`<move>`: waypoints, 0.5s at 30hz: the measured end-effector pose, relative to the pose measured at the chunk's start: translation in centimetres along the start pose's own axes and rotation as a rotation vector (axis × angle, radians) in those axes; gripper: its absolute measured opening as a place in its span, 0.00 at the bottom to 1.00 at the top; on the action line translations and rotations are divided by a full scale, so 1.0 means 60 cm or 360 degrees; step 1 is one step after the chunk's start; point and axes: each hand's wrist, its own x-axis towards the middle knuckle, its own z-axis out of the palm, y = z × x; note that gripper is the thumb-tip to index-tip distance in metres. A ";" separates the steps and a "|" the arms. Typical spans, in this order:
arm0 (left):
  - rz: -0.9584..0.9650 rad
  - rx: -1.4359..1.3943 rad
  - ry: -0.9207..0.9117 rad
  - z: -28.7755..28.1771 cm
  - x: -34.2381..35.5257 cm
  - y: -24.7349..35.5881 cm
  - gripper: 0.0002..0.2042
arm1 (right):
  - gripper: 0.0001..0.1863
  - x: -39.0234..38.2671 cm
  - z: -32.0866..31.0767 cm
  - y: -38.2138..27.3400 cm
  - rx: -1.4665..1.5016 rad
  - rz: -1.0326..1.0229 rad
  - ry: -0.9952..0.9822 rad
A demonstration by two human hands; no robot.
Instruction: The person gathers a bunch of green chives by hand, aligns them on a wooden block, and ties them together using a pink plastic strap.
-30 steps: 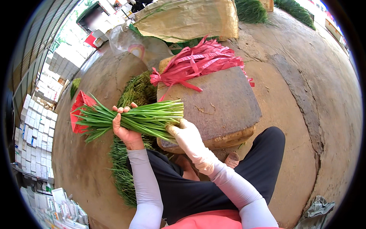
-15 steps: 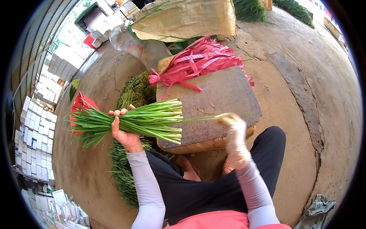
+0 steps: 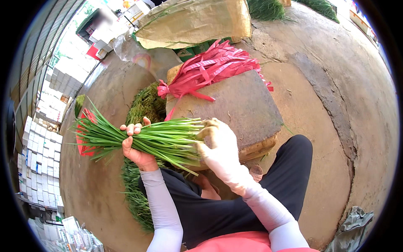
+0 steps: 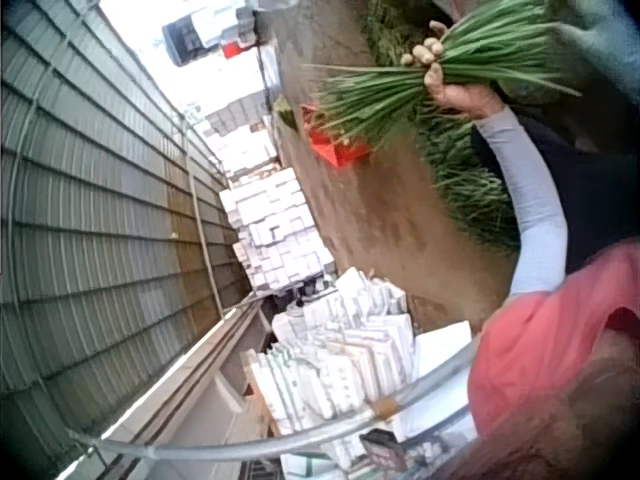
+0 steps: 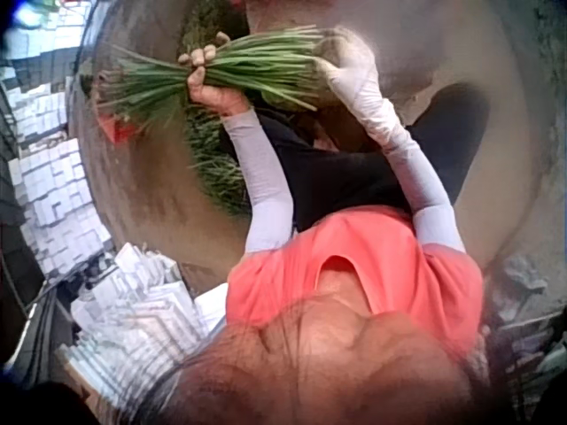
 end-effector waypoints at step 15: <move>0.0063 0.0066 -0.0017 0.009 -0.002 0.014 0.17 | 0.06 -0.013 -0.010 -0.011 -0.0239 -0.0121 0.0074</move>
